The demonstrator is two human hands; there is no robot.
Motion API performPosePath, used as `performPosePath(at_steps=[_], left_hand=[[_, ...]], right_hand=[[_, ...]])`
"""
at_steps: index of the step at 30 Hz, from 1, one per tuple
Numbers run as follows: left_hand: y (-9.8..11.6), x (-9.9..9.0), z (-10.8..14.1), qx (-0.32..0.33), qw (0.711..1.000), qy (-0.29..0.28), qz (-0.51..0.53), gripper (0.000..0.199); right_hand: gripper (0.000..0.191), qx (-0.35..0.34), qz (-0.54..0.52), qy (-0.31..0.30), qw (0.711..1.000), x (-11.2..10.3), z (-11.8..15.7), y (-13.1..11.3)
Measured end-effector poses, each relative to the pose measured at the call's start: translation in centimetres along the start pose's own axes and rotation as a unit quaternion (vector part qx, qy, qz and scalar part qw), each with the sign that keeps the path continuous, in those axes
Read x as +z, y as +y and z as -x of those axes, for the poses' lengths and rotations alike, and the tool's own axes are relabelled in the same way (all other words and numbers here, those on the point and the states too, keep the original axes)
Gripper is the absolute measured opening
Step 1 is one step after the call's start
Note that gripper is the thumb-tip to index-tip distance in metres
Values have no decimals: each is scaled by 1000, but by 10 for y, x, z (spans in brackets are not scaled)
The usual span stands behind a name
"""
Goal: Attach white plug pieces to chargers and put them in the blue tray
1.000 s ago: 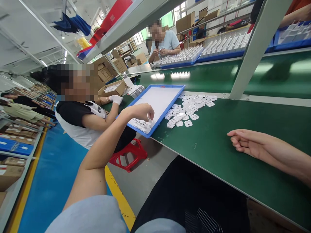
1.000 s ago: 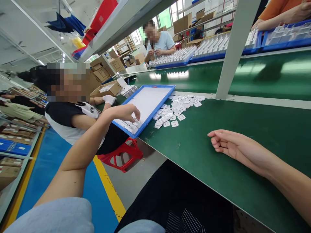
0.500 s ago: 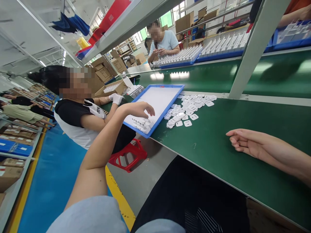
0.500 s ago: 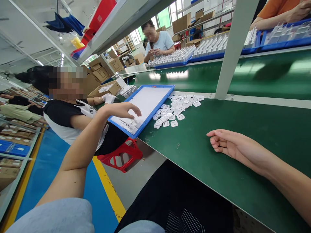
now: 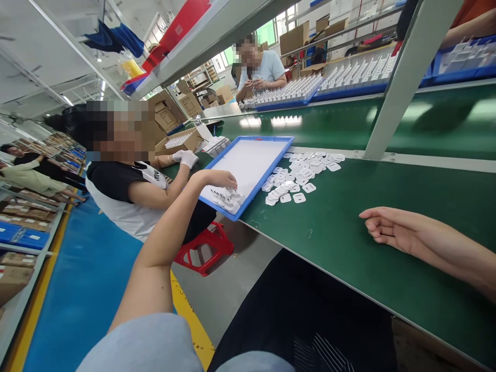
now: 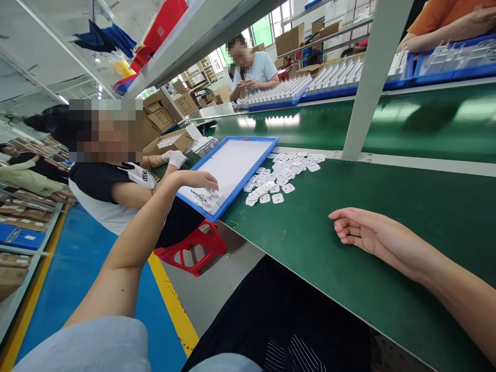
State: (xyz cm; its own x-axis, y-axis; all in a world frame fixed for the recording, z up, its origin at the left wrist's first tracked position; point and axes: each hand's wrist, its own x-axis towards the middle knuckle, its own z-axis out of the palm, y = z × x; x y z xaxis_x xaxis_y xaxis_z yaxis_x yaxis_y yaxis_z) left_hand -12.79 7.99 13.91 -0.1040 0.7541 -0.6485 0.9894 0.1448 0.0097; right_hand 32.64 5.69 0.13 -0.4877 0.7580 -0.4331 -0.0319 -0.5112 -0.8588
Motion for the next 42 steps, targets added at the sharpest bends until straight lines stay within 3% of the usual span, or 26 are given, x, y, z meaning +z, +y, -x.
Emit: performPosePath(at_steps=[6, 19, 22, 25, 27, 28, 31, 33, 35, 37, 42], left_hand=[[-2, 1, -7, 12, 1000, -2, -5, 37], [-8, 2, 3, 44, 999, -2, -7, 45], [3, 0, 18, 38, 998, 56, -20, 52], [31, 7, 45, 98, 974, 200, -45, 49], [58, 24, 61, 192, 938, 284, -44, 43], [74, 36, 66, 241, 923, 298, -33, 41], [118, 87, 64, 398, 874, 278, -13, 37], [142, 124, 50, 459, 843, 281, -2, 40], [161, 156, 34, 479, 831, 282, 11, 48], [173, 177, 21, 460, 841, 284, 28, 53], [181, 187, 15, 416, 860, 280, 96, 48]], right_hand=[[26, 1, -4, 1, 1000, 0, 0, 0], [26, 12, -10, 0, 1000, 2, 0, -2], [26, 16, -11, 4, 1000, 3, 1, -3], [26, 21, -10, 11, 1000, 3, 2, -3], [25, 26, -8, 18, 999, 3, 2, -3], [26, 29, -7, 21, 999, 3, 1, -3], [28, 25, -16, 23, 999, 2, 0, -2], [28, 20, -29, 9, 999, 2, 0, -1], [26, 15, -48, -7, 999, 3, -1, -1], [25, 10, -65, -20, 998, 4, -2, -1], [26, 6, -73, -40, 996, 7, -3, -3]])
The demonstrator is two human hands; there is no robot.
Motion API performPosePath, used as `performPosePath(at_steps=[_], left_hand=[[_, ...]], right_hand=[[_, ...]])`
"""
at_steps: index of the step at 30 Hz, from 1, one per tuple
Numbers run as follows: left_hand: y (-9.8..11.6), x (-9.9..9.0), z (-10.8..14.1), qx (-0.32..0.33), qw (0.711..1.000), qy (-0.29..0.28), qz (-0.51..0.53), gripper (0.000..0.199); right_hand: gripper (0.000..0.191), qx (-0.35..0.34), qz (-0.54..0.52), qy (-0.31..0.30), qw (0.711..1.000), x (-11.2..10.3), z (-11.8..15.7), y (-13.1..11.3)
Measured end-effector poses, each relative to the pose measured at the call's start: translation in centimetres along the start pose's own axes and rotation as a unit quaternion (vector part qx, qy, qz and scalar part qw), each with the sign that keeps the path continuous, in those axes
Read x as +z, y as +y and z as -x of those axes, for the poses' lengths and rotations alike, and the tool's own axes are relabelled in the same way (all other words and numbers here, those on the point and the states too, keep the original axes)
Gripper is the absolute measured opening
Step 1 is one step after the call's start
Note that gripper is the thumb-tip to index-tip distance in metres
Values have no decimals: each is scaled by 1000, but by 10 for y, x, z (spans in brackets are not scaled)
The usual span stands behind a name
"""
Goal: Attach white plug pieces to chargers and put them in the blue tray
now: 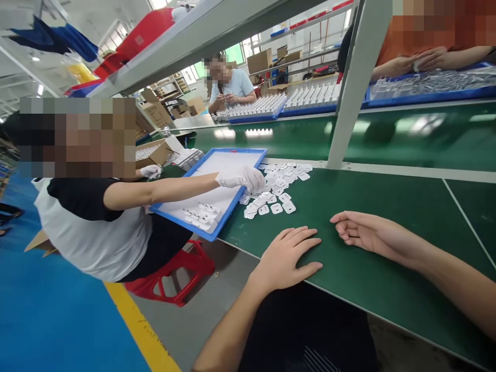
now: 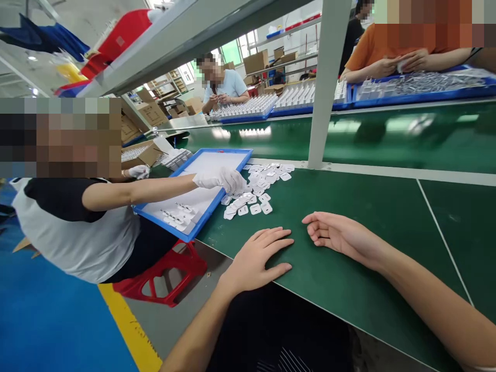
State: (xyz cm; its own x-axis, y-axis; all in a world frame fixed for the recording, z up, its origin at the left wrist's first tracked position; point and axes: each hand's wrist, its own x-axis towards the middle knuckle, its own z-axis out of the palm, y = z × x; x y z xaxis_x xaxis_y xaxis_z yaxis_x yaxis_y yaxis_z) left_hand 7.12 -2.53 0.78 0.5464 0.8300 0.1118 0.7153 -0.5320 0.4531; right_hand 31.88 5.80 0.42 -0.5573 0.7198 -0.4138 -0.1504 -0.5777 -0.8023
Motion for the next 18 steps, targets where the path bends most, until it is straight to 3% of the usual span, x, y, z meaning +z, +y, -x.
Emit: performPosePath(at_steps=[9, 14, 16, 18], left_hand=[[-4, 3, 0, 18, 1000, 5, -8, 49], [-5, 1, 1, 12, 1000, 8, 20, 49], [-8, -4, -2, 18, 999, 3, 28, 45], [-12, -11, -9, 22, 1000, 8, 21, 39]], right_hand=[[25, -7, 32, 6, 999, -1, 3, -5], [28, -25, 58, 5, 998, 9, 4, -8], [31, -36, 120, 26, 992, 8, 4, -18], [32, -61, 254, 111, 959, -7, 11, -37]])
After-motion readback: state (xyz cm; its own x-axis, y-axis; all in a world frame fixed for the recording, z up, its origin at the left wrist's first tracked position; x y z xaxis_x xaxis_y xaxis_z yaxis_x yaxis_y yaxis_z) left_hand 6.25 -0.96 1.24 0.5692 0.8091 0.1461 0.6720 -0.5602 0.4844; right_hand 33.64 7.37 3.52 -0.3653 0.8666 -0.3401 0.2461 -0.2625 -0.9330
